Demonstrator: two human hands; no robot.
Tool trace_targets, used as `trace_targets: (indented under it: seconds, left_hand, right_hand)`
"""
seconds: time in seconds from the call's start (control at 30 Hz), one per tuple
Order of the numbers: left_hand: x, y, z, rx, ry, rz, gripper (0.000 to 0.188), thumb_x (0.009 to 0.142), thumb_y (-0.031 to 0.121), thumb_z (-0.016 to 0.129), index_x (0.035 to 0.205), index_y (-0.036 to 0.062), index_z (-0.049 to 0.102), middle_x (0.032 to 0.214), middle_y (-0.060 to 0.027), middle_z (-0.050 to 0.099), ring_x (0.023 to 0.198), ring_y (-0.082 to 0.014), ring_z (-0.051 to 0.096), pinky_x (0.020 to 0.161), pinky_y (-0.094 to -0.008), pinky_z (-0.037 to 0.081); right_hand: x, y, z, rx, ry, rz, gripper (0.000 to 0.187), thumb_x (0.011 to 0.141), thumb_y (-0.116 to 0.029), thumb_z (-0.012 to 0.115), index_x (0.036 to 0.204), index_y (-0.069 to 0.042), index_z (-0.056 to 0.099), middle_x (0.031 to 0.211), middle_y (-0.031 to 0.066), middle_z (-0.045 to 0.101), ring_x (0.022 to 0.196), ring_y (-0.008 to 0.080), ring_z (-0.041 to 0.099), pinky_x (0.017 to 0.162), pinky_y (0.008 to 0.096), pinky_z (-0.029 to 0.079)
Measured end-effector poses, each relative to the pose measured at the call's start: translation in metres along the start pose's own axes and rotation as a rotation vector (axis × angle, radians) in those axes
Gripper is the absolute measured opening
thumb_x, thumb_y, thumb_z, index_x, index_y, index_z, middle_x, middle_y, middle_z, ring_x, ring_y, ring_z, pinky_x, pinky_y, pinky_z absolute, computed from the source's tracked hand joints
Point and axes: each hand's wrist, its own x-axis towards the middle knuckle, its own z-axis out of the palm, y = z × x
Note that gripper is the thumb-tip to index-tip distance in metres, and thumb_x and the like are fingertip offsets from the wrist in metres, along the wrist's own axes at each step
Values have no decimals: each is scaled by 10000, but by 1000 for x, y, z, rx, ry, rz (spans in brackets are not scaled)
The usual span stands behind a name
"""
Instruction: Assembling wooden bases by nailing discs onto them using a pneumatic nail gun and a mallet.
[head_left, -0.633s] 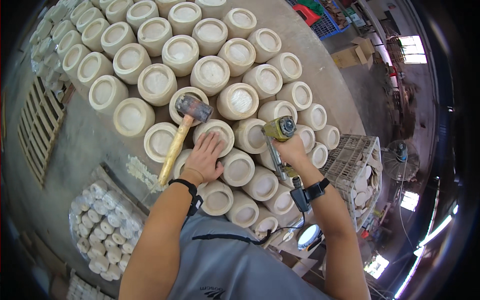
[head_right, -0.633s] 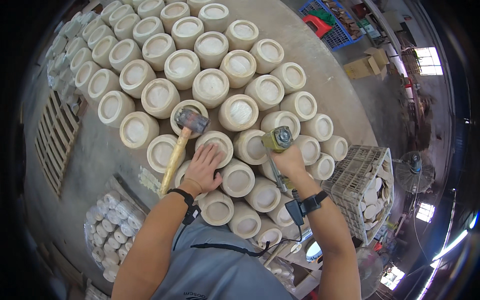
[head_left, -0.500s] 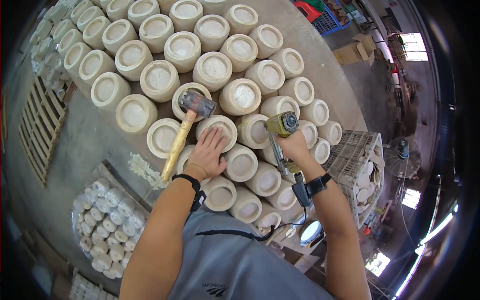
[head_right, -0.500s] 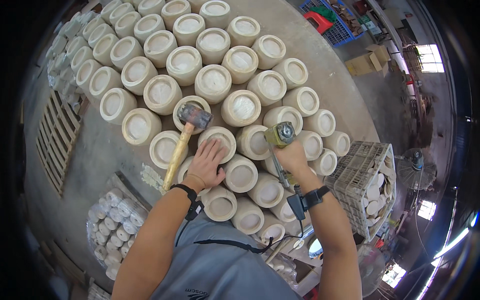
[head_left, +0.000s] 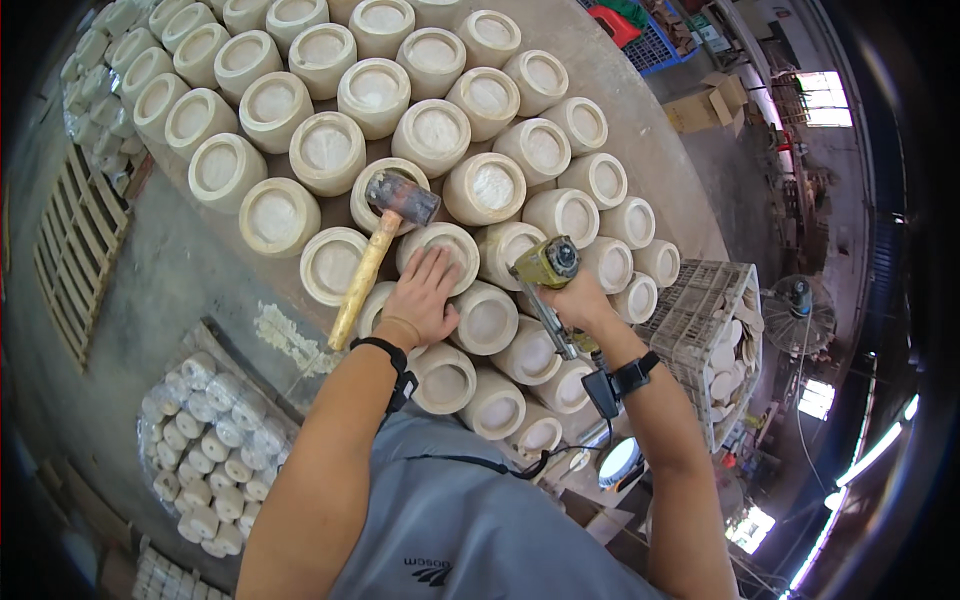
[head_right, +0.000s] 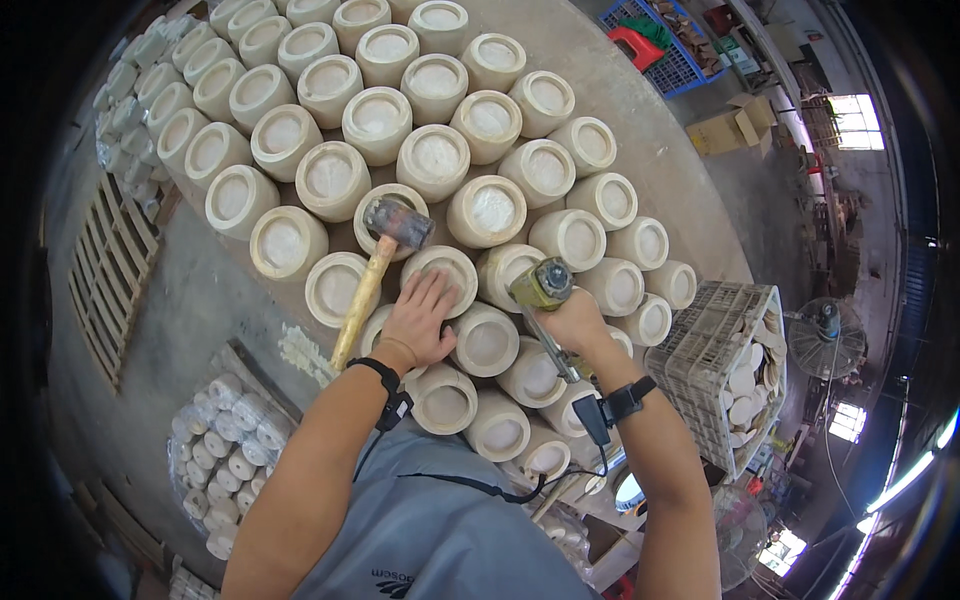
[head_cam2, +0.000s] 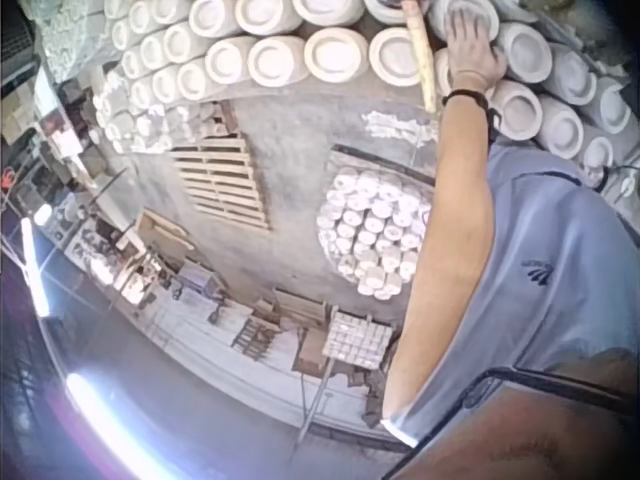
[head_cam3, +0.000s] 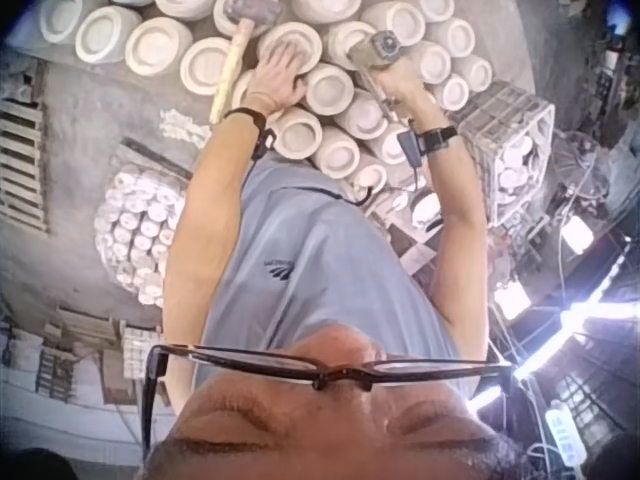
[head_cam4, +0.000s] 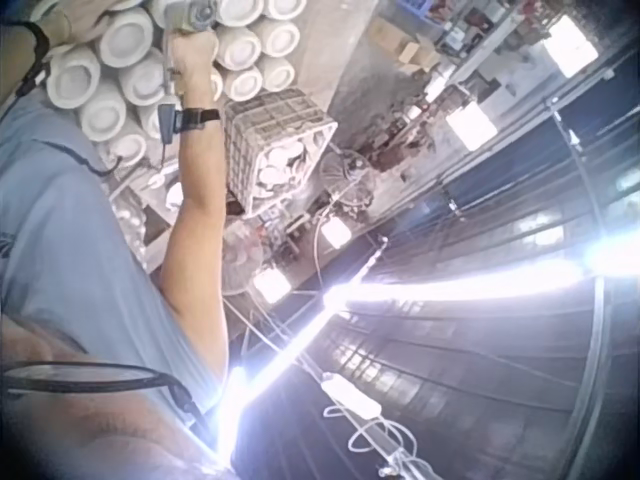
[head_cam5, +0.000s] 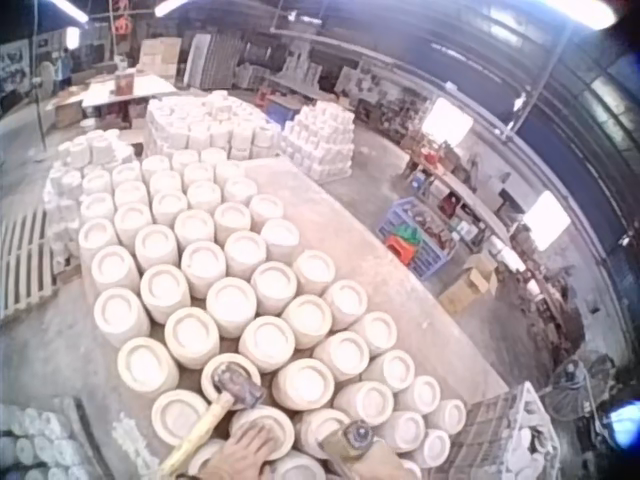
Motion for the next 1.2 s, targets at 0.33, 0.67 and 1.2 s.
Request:
trace_targets:
  seconds: [0.33, 0.67, 1.2]
  left_hand:
    - [1, -1, -1, 15, -14, 5, 689, 798, 364, 623, 1396, 32, 541, 1528, -244, 447, 1464, -388, 367, 1271, -525, 173]
    - [-21, 34, -14, -45, -219, 105, 1044, 746, 556, 787, 1577, 74, 379, 1666, -125, 314, 1576, -343, 179, 1269, -609, 44]
    - [-22, 30, -6, -76, -159, 54, 1008, 706, 523, 841, 1530, 89, 454, 1667, -114, 309, 1567, -343, 201, 1272, -586, 102]
  right_hand:
    - [-22, 6, 16, 144, 170, -40, 418, 840, -337, 740, 1107, -16, 733, 1037, 251, 742, 1029, 408, 704, 889, 451, 547]
    - [-83, 21, 59, 113, 94, 75, 440, 810, -336, 781, 1097, -4, 747, 1036, 264, 742, 1021, 417, 713, 885, 464, 559]
    - [-81, -16, 63, -3, 172, 160, 373, 829, -271, 773, 1085, 0, 751, 1003, 259, 751, 984, 392, 736, 850, 447, 573]
